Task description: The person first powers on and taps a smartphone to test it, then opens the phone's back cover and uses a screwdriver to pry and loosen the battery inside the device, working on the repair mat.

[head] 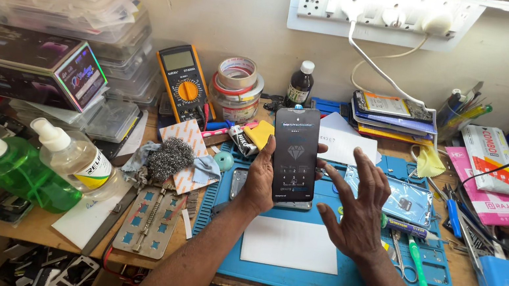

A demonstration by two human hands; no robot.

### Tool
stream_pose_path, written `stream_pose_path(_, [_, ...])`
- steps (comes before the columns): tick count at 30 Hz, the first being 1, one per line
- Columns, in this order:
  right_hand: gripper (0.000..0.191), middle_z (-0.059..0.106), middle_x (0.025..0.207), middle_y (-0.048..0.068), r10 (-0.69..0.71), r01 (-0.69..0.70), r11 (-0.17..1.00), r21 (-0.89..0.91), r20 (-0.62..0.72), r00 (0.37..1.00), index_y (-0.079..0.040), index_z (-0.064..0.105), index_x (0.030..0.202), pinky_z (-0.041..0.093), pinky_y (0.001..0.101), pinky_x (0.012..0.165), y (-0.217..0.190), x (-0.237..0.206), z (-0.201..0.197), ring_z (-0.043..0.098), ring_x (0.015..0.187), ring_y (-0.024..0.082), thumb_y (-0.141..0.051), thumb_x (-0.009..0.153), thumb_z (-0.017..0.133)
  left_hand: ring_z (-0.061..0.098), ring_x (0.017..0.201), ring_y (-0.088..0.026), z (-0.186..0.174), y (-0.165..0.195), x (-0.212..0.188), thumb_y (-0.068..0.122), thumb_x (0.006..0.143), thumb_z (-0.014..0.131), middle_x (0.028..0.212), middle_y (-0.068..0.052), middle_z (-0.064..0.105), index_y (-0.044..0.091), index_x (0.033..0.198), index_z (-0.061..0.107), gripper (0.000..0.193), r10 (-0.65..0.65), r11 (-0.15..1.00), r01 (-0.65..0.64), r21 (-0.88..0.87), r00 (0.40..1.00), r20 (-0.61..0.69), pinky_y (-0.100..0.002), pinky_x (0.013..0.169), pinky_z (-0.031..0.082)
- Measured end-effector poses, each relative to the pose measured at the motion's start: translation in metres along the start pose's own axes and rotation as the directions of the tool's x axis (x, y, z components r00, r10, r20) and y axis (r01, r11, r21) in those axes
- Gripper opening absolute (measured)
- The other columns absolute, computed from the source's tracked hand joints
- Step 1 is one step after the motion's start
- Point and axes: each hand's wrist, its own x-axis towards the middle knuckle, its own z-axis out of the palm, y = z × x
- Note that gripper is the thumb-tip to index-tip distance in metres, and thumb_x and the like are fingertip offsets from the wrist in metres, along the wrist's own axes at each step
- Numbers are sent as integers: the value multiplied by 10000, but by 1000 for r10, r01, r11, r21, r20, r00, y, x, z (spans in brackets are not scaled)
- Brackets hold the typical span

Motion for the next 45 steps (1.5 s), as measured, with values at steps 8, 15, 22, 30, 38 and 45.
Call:
stream_pose_path(8, [518, 223, 1724, 183, 181, -173, 975, 136, -51, 982, -206, 520, 1491, 157, 559, 1263, 15, -7, 2, 213, 1591, 372, -489, 1065, 442, 667, 1191, -299, 1, 2, 0, 600, 1110, 322, 1424, -249, 583, -56, 1510, 442, 777, 31, 997, -27, 70, 998, -57, -437, 1003, 584])
stream_pose_path(15, [433, 255, 1728, 169, 240, -206, 943, 260, -106, 965, -201, 559, 1441, 164, 542, 1311, 25, -5, -4, 216, 1626, 349, -306, 1026, 496, 679, 1163, -275, -3, 2, 4, 607, 1079, 314, 1416, -215, 597, -25, 1504, 435, 772, 52, 996, -42, 77, 990, -134, -424, 955, 594])
stream_pose_path(22, [402, 276, 1631, 176, -107, 109, 994, -6, 150, 983, -297, 638, 1345, 126, 546, 1247, 2, -8, 13, 202, 1531, 344, -347, 951, 577, 687, 1141, -294, -13, -3, 1, 596, 1128, 312, 1442, -218, 583, -34, 1542, 405, 760, 35, 997, -37, -65, 999, -29, -422, 972, 599])
stream_pose_path(30, [447, 234, 1630, 160, -111, 121, 992, -32, 217, 970, -322, 612, 1370, 101, 567, 1254, -2, -9, 21, 153, 1543, 338, -349, 924, 599, 681, 1176, -281, -17, -5, 1, 586, 1120, 301, 1444, -233, 575, -15, 1564, 368, 750, 46, 997, -49, -65, 998, -44, -416, 988, 603])
stream_pose_path(38, [503, 220, 1625, 169, -144, 152, 988, -13, 241, 960, -334, 548, 1436, 88, 572, 1251, -7, -7, 23, 152, 1544, 345, -399, 940, 598, 644, 1252, -284, -21, -8, 0, 591, 1129, 294, 1462, -243, 546, -17, 1567, 364, 752, 43, 997, -43, -59, 999, -15, -420, 1016, 591])
stream_pose_path(45, [518, 254, 1647, 192, -148, 150, 989, 6, 190, 970, -266, 567, 1451, 100, 562, 1247, -11, -3, 14, 227, 1538, 371, -417, 956, 588, 633, 1257, -286, -10, -6, 1, 589, 1132, 304, 1481, -210, 566, -31, 1554, 400, 756, 12, 999, -14, -42, 1000, -28, -410, 1031, 569])
